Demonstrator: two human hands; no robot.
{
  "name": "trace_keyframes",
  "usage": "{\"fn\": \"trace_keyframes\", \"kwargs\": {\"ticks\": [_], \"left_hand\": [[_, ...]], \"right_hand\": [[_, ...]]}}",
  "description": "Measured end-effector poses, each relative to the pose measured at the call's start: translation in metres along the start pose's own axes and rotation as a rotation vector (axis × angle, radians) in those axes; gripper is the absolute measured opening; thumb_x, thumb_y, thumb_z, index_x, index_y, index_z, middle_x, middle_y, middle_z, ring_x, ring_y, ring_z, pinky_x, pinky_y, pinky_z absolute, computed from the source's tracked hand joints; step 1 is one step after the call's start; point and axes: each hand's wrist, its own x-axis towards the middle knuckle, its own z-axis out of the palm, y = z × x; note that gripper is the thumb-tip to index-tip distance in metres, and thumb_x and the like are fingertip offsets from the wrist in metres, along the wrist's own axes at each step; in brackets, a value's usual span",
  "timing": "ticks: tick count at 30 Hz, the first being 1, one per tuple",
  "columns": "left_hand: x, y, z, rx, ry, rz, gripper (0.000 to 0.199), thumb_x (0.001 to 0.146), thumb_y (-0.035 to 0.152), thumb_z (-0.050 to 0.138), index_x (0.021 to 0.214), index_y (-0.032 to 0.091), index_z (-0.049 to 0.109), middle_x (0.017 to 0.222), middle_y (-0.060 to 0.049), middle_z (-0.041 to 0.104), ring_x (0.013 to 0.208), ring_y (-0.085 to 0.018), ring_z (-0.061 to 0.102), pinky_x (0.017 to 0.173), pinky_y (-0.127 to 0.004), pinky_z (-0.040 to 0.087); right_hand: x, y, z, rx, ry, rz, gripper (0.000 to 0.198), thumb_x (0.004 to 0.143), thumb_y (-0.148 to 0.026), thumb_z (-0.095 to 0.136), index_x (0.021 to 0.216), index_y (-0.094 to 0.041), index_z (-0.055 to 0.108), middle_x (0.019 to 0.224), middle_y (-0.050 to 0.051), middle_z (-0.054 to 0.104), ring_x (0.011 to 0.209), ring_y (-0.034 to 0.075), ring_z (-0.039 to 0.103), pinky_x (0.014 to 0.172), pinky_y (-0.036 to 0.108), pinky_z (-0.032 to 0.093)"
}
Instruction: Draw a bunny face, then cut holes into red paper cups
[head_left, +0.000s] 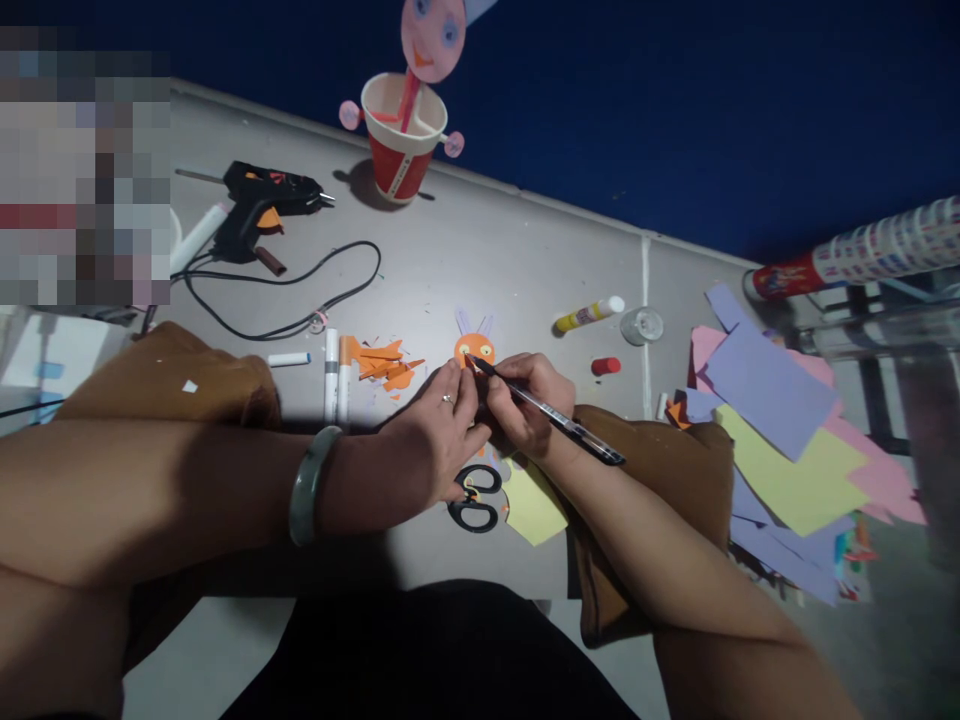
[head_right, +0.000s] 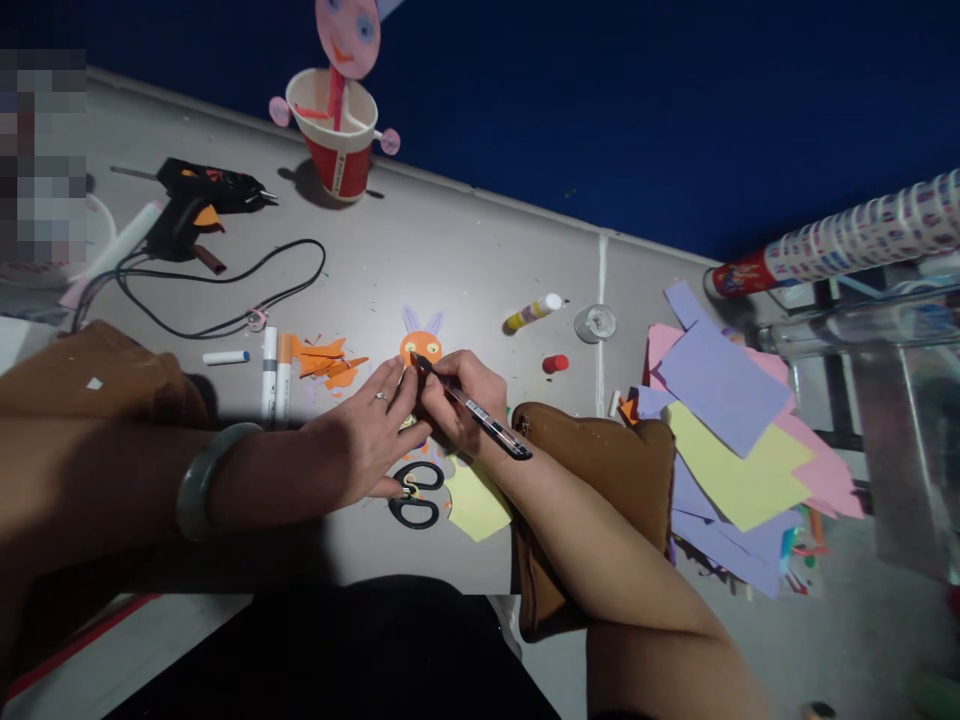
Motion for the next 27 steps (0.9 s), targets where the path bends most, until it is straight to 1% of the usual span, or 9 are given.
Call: {"fn": "trace_keyframes", "kwargs": {"ticks": [3,5,12,17,22,25,27], "left_hand": [[0.0001,-0.0004,-0.0028,-0.012,-0.026,0.004,0.093,0.077,0.079,0.054,0.144,0.016,0.047,0.154,-0.026,0.042,0.143,-0.046,0.039,0.120,-0.055,0.022],[-0.0001,-0.0004,-0.0032,-0.019,-0.018,0.004,0.093,0.076,0.078,0.055,0.144,0.015,0.047,0.153,-0.026,0.042,0.142,-0.046,0.039,0.120,-0.055,0.021],[0.0007,0.0017,0.0005,-0.036,-0.004,-0.019,0.092,0.074,0.078,0.058,0.143,0.017,0.049,0.155,-0.024,0.041,0.143,-0.046,0.037,0.121,-0.055,0.018],[0.0007,0.0020,0.0022,-0.032,-0.003,-0.030,0.091,0.074,0.079,0.058,0.143,0.020,0.050,0.155,-0.020,0.042,0.144,-0.044,0.037,0.121,-0.054,0.018],[0.0004,0.0022,0.0047,-0.059,0.034,-0.026,0.092,0.073,0.076,0.062,0.141,0.015,0.052,0.154,-0.023,0.043,0.144,-0.046,0.037,0.122,-0.055,0.018],[0.0012,0.0022,0.0050,-0.087,0.033,-0.029,0.092,0.072,0.075,0.064,0.141,0.015,0.052,0.154,-0.023,0.042,0.144,-0.046,0.035,0.122,-0.055,0.018],[0.0015,0.0020,0.0046,-0.083,0.014,-0.020,0.090,0.073,0.075,0.062,0.140,0.017,0.053,0.155,-0.022,0.042,0.145,-0.046,0.035,0.122,-0.055,0.018]], "right_hand": [[-0.0002,0.0004,0.0003,-0.013,-0.009,0.008,0.005,0.085,-0.023,0.061,0.087,-0.023,0.057,0.076,0.000,0.071,0.063,0.013,0.065,0.059,0.027,0.053],[-0.0006,0.0012,0.0006,-0.026,-0.012,0.015,0.005,0.085,-0.025,0.061,0.087,-0.023,0.057,0.077,0.000,0.071,0.063,0.014,0.065,0.059,0.027,0.053],[-0.0004,0.0033,0.0030,-0.045,-0.003,0.005,0.004,0.086,-0.026,0.061,0.088,-0.023,0.058,0.072,-0.001,0.070,0.060,0.014,0.064,0.057,0.026,0.052],[0.0004,0.0023,0.0019,-0.032,-0.028,0.028,0.004,0.085,-0.025,0.061,0.088,-0.023,0.058,0.076,-0.001,0.072,0.062,0.014,0.065,0.059,0.027,0.053],[0.0000,0.0027,0.0008,-0.020,-0.041,0.008,0.005,0.084,-0.023,0.061,0.088,-0.023,0.058,0.074,-0.001,0.070,0.061,0.014,0.064,0.058,0.027,0.052],[-0.0004,0.0029,0.0013,-0.015,-0.021,0.025,0.005,0.084,-0.023,0.061,0.087,-0.023,0.057,0.072,-0.001,0.070,0.060,0.014,0.064,0.058,0.028,0.052],[-0.0005,0.0027,0.0018,-0.015,-0.021,0.036,0.004,0.085,-0.024,0.060,0.087,-0.023,0.057,0.074,0.000,0.070,0.061,0.014,0.064,0.058,0.028,0.053]]}}
